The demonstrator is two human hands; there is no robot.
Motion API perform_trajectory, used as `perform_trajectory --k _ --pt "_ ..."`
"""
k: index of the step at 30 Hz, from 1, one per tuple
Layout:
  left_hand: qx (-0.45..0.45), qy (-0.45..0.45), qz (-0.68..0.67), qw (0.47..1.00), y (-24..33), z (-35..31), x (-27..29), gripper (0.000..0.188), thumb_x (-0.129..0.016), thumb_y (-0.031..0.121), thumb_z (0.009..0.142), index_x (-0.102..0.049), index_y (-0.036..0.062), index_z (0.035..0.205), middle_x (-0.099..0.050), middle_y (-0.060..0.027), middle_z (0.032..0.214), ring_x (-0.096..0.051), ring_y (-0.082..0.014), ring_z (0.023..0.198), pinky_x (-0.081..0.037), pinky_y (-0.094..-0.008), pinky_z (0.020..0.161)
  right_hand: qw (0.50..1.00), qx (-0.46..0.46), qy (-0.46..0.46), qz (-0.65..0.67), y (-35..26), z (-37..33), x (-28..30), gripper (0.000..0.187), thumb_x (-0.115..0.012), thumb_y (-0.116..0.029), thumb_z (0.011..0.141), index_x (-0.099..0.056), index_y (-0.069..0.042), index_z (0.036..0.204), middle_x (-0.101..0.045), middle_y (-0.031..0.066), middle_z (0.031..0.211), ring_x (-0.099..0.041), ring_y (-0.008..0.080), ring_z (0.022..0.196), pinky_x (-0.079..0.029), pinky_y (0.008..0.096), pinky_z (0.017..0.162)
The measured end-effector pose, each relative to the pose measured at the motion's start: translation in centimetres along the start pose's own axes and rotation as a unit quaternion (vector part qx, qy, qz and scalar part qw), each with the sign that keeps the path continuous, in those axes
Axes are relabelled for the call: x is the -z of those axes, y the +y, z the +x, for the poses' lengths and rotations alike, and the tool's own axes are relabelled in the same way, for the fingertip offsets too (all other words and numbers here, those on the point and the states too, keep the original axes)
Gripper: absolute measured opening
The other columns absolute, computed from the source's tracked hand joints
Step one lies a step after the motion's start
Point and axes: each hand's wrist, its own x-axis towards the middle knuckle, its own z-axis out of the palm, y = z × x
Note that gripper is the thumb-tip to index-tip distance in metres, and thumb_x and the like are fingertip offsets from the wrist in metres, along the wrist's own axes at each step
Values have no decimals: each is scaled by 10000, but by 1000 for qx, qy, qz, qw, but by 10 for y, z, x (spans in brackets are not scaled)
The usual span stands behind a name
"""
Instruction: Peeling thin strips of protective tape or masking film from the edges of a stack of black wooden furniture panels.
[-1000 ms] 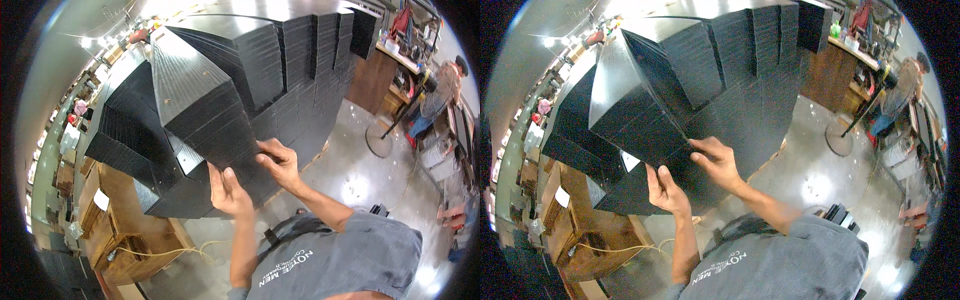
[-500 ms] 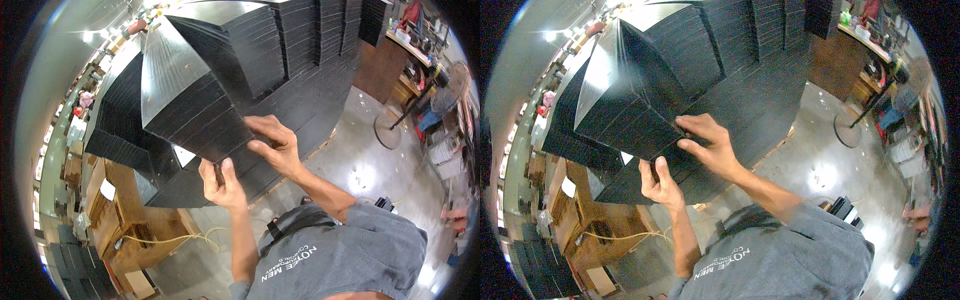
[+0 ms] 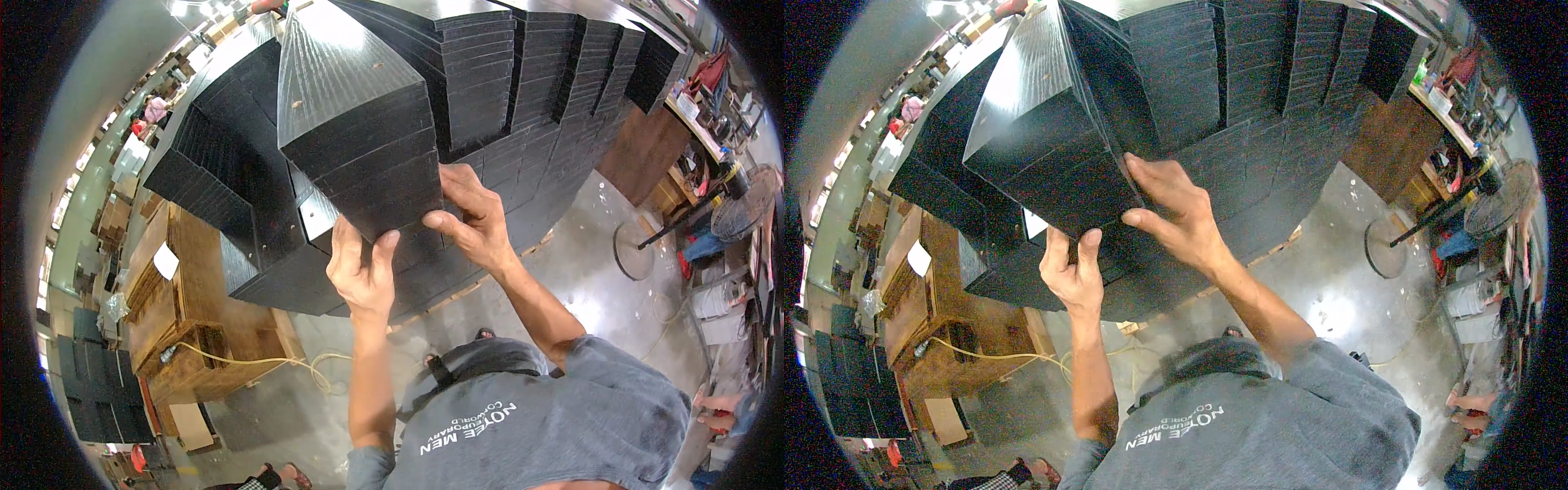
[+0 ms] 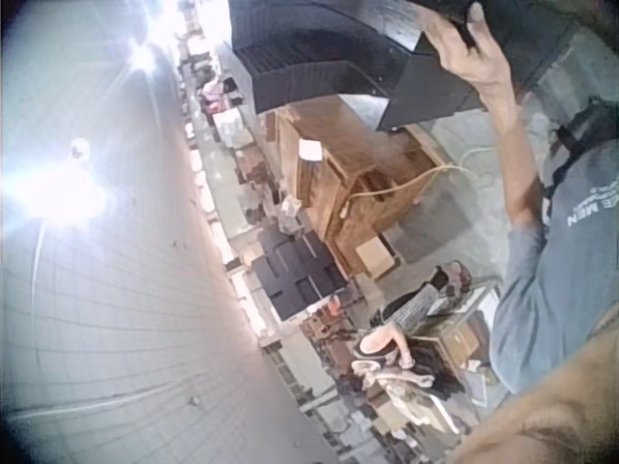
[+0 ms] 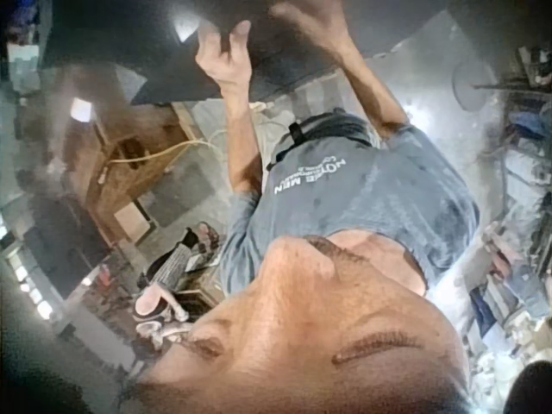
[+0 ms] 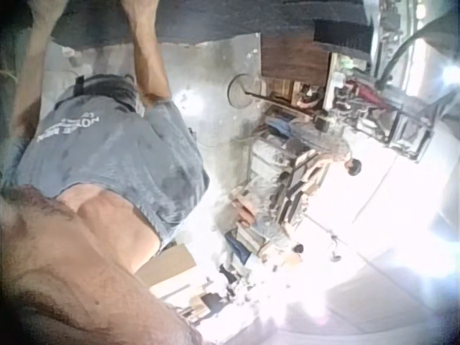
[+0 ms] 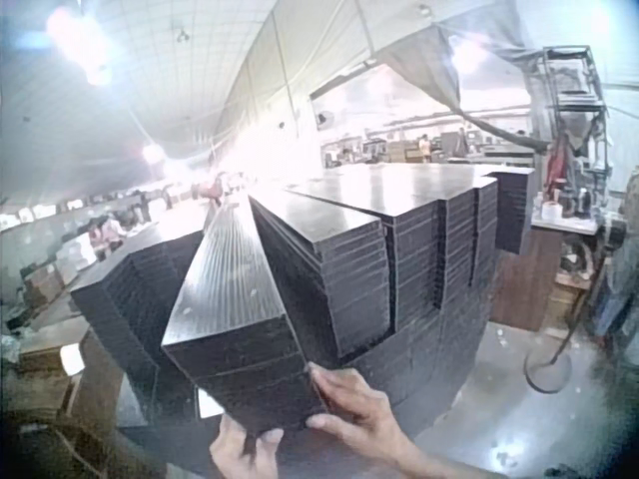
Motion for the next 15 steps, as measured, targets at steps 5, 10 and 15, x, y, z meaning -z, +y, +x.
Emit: perform_trajectory --k 5,10,15 --pt "-25 19 25 999 1 -1 -5 394 -769 106 888 -659 -99 1206 -704 -259 1153 -704 -388 1020 -539 -385 905 999 37 25 -17 4 0 4 550 -831 -123 786 -658 52 1278 -698 188 1260 -654 306 1090 -507 396 959" --pt "-19 42 4 999 -2 -4 -4 425 -800 85 858 -663 -105 1213 -717 -255 1127 -723 -324 986 -559 -365 859 998 40 47 6 4 0 -3 485 -841 -177 801 -694 59 1199 -711 148 1130 -629 248 1003 -491 363 880" --pt "53 72 -108 990 9 -8 -8 475 -786 83 883 -629 -88 1297 -618 -270 1355 -673 -314 1169 -545 -340 941 991 -48 85 95 7 -13 -14 418 -825 -217 852 -707 94 1105 -675 77 1044 -553 164 971 -440 306 839"
